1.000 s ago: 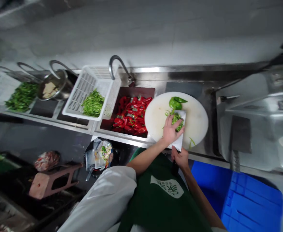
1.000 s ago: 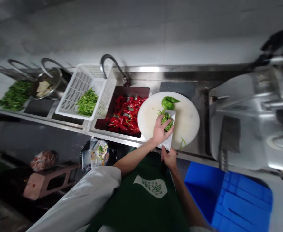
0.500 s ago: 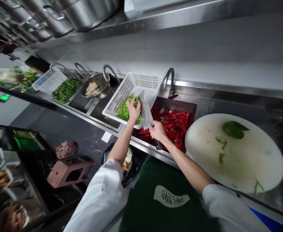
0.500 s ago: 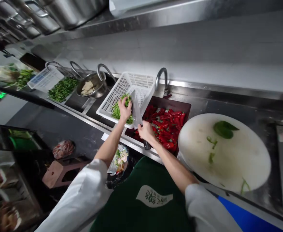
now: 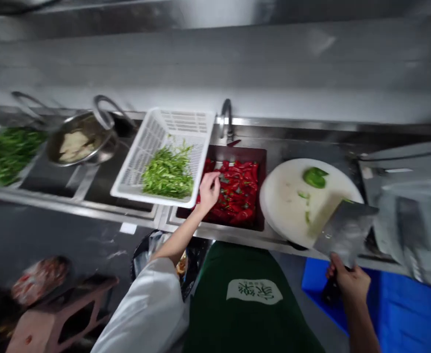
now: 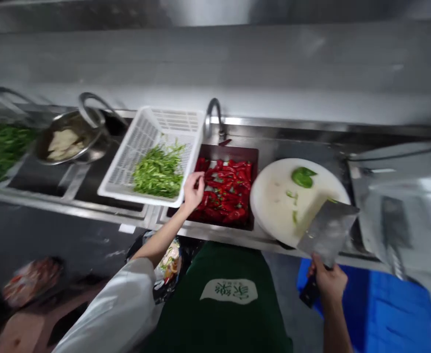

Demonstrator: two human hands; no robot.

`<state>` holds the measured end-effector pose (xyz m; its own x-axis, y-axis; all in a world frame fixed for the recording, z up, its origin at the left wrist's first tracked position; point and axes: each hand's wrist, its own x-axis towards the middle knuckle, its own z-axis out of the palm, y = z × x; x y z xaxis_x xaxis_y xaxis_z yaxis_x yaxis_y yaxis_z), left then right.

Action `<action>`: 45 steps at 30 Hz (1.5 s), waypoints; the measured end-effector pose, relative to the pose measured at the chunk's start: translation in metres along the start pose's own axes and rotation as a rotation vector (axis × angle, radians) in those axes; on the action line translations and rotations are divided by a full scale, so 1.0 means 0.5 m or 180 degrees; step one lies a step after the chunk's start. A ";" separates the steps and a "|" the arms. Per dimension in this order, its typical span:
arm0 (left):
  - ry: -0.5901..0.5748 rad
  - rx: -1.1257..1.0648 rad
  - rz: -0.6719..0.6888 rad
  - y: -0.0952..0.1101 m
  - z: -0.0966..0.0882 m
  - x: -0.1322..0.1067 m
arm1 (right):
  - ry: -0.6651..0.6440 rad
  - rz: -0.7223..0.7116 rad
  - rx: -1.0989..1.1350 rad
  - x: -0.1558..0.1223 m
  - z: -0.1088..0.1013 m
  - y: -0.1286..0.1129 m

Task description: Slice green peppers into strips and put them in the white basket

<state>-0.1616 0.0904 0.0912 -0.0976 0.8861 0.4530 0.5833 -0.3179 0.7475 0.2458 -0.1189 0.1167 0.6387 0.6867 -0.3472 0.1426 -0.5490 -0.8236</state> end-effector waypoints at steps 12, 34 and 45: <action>-0.2415 -0.0125 0.0481 0.237 0.634 -0.148 | 0.0732 0.0730 0.0501 -0.052 -0.252 0.127; -0.1845 0.0131 0.0171 0.289 0.560 -0.218 | -0.1088 0.0538 0.0591 0.162 -0.315 0.244; -0.1779 0.0137 0.0093 0.420 0.698 -0.402 | -0.2093 0.0059 -0.0458 0.198 -0.183 0.233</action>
<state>0.2616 -0.0366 -0.0123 0.3544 0.9249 0.1380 0.6129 -0.3412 0.7127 0.3948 -0.1583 0.0272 0.0552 0.7987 -0.5992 0.2644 -0.5903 -0.7626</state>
